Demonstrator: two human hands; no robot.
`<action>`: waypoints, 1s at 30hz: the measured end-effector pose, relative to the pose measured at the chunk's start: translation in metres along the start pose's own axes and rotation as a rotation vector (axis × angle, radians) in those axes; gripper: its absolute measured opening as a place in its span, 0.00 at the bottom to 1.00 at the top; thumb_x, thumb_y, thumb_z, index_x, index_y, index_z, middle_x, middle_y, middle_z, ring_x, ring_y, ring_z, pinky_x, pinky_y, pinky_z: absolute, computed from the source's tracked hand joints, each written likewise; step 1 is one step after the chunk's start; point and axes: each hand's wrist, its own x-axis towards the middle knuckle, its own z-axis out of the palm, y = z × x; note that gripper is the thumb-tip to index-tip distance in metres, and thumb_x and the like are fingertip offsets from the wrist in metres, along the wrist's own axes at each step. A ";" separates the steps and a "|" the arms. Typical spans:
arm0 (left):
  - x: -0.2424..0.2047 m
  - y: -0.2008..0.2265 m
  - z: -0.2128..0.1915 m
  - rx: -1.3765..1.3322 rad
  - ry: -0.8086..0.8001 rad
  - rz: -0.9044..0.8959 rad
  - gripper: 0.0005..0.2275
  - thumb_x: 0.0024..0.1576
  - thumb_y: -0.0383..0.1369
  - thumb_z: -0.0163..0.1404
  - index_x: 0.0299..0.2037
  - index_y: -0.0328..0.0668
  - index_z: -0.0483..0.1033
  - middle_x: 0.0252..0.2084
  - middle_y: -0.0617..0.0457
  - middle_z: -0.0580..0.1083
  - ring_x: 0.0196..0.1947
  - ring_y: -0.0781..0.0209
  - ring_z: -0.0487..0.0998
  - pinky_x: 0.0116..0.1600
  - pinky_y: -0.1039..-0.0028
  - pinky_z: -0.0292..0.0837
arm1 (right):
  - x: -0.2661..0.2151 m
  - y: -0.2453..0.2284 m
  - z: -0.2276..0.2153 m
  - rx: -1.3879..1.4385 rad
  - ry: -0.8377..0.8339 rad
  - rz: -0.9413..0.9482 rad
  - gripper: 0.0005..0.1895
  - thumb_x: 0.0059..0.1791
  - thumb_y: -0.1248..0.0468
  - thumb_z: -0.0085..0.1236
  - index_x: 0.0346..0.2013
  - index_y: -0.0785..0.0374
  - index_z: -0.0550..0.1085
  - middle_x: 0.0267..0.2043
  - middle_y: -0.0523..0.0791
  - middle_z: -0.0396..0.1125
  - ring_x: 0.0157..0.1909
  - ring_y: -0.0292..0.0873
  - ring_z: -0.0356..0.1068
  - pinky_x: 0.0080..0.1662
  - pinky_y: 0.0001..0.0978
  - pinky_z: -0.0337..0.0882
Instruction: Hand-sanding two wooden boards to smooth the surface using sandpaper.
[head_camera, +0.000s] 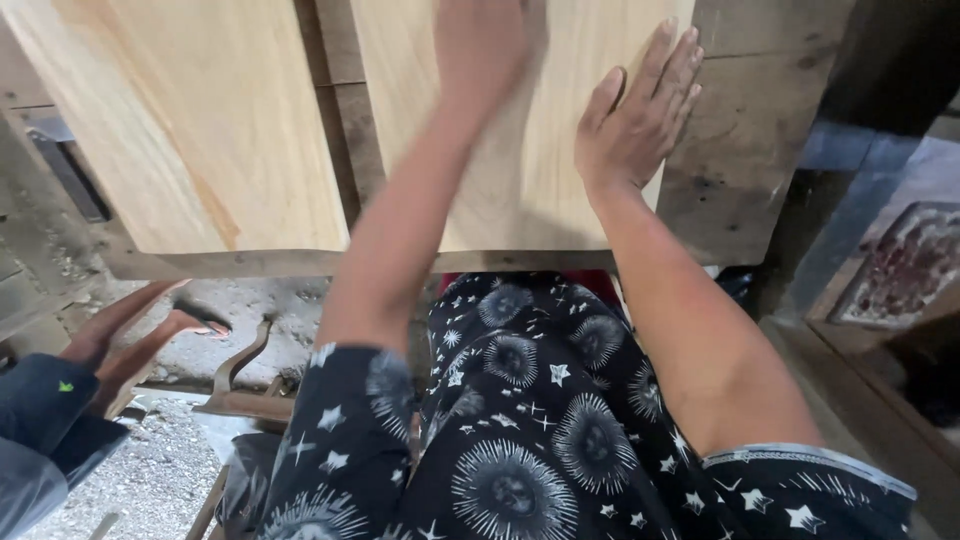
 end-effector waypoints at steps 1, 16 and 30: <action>-0.029 0.030 -0.045 0.320 -0.057 0.275 0.11 0.58 0.37 0.48 0.43 0.45 0.60 0.40 0.53 0.64 0.43 0.53 0.61 0.49 0.58 0.56 | -0.001 0.000 -0.002 0.004 -0.005 -0.002 0.29 0.66 0.54 0.41 0.80 0.51 0.46 0.83 0.46 0.41 0.85 0.51 0.44 0.82 0.50 0.48; -0.015 0.013 -0.054 0.597 -0.198 0.401 0.22 0.68 0.38 0.45 0.68 0.34 0.62 0.67 0.35 0.67 0.67 0.36 0.64 0.73 0.49 0.56 | 0.003 -0.008 -0.015 -0.044 -0.068 0.017 0.31 0.64 0.57 0.44 0.79 0.56 0.47 0.82 0.49 0.41 0.84 0.53 0.44 0.81 0.50 0.46; -0.151 0.042 -0.122 0.468 -0.297 0.367 0.26 0.66 0.37 0.50 0.69 0.25 0.61 0.69 0.30 0.63 0.72 0.34 0.60 0.77 0.50 0.57 | 0.000 -0.004 -0.012 -0.007 -0.056 -0.001 0.31 0.63 0.56 0.44 0.79 0.56 0.48 0.82 0.50 0.42 0.83 0.53 0.45 0.80 0.50 0.46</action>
